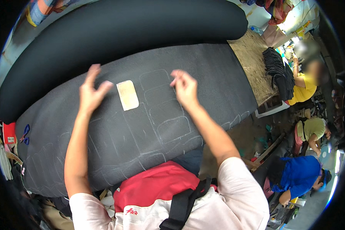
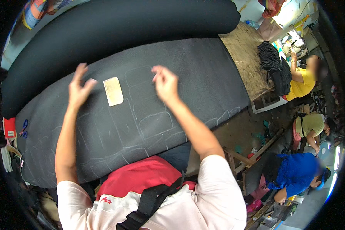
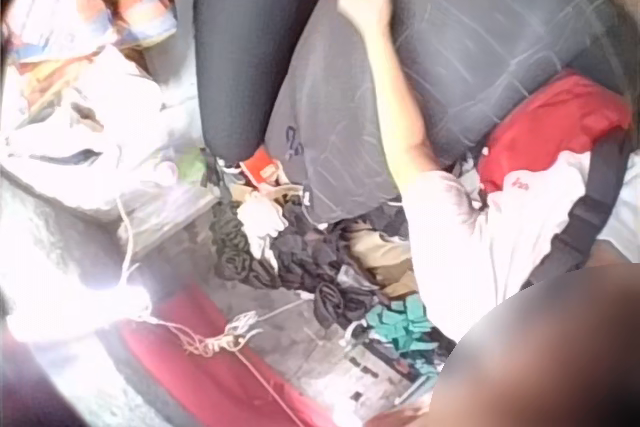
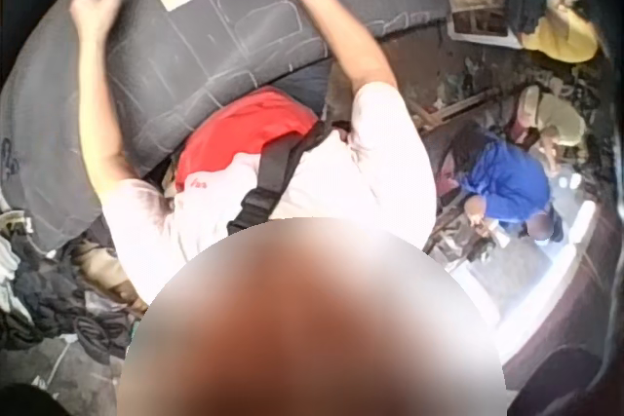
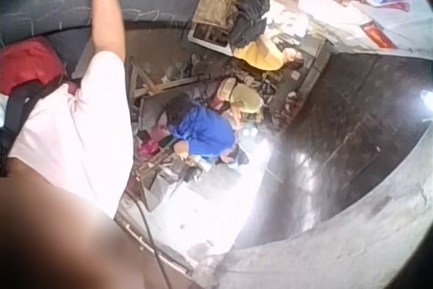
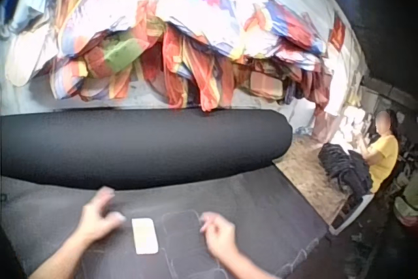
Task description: The person uses a small rectangular card to rub white chalk lines onto a large piece of dark fabric laid on a work table. They repeatedly reposition the card and rub along the fabric surface, creating a grid of white lines. The person also briefly handles a small white strip of material before resuming the marking.
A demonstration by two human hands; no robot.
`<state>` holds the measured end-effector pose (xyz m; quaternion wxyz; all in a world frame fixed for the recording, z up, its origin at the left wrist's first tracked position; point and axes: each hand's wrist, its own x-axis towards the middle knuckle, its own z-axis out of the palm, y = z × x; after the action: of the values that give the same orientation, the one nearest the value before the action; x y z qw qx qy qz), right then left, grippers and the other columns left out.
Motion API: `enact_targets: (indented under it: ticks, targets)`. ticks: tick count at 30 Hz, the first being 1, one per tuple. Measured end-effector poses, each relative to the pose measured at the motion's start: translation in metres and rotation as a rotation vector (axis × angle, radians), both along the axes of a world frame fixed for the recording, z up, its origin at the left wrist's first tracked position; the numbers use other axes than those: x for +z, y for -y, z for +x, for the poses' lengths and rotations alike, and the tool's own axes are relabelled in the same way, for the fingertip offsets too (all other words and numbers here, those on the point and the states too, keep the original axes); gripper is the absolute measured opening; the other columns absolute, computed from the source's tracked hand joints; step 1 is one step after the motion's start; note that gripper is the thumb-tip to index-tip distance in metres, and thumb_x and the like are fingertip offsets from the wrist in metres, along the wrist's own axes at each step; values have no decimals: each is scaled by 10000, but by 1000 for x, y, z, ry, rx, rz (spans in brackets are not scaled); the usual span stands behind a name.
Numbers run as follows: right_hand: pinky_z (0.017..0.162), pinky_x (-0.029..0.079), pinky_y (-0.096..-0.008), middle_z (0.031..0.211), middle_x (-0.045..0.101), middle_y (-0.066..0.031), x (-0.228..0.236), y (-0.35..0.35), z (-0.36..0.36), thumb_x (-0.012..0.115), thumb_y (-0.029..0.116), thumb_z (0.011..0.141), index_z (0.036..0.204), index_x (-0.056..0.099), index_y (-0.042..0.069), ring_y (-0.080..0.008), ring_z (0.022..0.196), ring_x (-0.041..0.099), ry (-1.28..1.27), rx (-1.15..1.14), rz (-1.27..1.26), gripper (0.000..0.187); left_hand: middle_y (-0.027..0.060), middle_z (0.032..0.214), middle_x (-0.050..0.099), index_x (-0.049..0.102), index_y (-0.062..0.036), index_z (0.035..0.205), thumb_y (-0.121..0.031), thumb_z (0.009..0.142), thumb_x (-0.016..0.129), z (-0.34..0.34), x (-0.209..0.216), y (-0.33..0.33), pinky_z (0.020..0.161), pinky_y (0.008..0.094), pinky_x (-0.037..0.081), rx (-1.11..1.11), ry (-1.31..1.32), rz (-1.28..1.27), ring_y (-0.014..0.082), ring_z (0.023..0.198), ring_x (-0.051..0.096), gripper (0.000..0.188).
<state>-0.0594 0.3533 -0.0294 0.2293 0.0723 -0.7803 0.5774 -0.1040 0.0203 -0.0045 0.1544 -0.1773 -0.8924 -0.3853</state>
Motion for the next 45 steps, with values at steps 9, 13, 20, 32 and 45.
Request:
enact_targets:
  ticks: [9,13,20,32,45]
  targets:
    - [676,524,-254,792,633,-76,-28,-68,67,465,48,932,1004,603,-53,-139,725,626,131,-118,-164,185,212,984,655,569,64,1130,-221,650,776,9,12,-65,847,370,489,-103,548,-506,325,897,641,596]
    - [693,545,-261,842,621,-71,-4,-49,97,568,47,885,1077,581,-47,-133,755,622,321,-19,-431,214,116,793,655,586,24,1011,-138,878,615,46,17,-95,477,198,513,-136,850,622,116,598,637,211]
    - [727,533,-294,948,634,-98,18,-4,133,648,-14,813,1016,572,-56,-151,820,620,182,-44,-885,221,89,743,649,580,-11,919,-178,859,653,155,-4,-213,503,224,513,-354,1164,1142,126,581,619,192]
    - [778,474,-362,990,594,-108,41,-79,118,822,199,540,1108,608,41,-283,924,582,365,192,913,627,77,798,632,639,-38,776,-140,667,762,133,-15,-196,695,340,481,-477,-102,17,251,772,574,193]
    - [994,345,-405,1212,587,-58,34,-106,137,717,36,579,1109,641,106,-241,1166,482,438,350,901,540,101,1080,611,659,-49,977,-169,762,673,153,-27,-218,935,423,399,-744,-70,-129,267,1081,527,246]
